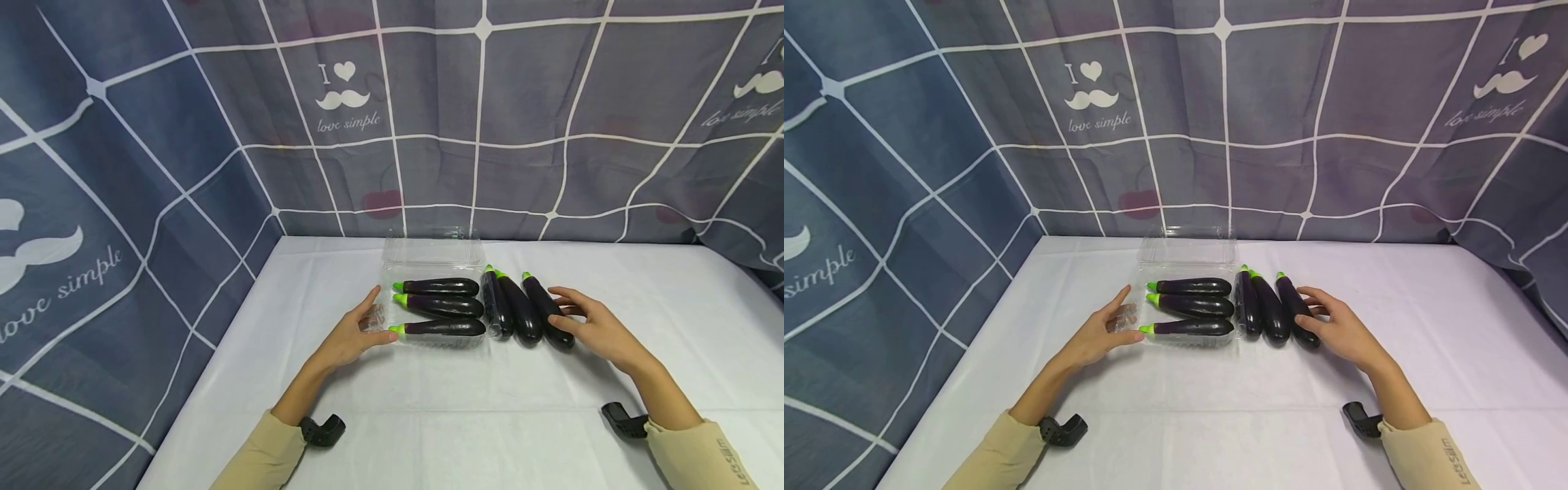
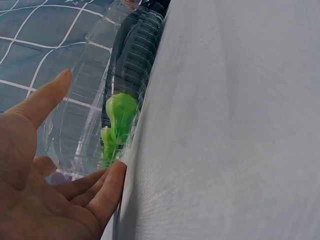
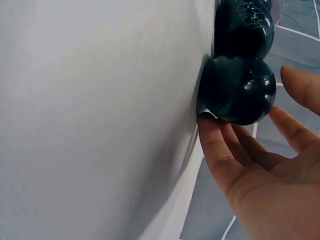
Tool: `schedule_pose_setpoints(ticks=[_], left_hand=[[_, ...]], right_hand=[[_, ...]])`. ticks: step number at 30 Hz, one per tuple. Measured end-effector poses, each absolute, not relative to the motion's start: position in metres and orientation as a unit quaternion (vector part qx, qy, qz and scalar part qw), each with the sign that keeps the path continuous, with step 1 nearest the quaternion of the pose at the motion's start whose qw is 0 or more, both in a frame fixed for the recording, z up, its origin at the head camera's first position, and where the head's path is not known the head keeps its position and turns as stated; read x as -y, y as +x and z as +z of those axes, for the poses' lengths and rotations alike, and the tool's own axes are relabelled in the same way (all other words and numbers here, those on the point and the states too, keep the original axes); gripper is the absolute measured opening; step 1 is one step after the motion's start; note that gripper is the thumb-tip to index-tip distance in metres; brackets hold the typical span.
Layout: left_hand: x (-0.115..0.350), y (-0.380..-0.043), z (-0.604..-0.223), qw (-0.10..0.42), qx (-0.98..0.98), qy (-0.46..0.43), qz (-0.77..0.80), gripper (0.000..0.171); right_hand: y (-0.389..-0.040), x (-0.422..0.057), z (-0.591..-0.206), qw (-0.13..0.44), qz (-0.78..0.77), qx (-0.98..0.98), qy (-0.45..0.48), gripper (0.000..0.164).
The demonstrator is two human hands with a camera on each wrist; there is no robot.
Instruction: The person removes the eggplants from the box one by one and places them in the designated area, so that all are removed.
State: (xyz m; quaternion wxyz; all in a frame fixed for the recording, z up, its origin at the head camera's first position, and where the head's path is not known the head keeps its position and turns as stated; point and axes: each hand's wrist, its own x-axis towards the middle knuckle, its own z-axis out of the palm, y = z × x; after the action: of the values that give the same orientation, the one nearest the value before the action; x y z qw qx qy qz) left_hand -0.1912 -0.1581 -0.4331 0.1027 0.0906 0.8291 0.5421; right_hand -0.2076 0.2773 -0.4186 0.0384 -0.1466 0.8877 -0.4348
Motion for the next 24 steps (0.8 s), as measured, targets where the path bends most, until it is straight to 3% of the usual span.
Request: schedule_pose_setpoints(ticks=[24], left_hand=[[0.1582, -0.1915, -0.4341, 0.103, -0.828, 0.091, 0.544, 0.103]], right_hand=[[-0.2057, -0.2776, -0.4217, 0.033, -0.446, -0.881, -0.157, 0.061]])
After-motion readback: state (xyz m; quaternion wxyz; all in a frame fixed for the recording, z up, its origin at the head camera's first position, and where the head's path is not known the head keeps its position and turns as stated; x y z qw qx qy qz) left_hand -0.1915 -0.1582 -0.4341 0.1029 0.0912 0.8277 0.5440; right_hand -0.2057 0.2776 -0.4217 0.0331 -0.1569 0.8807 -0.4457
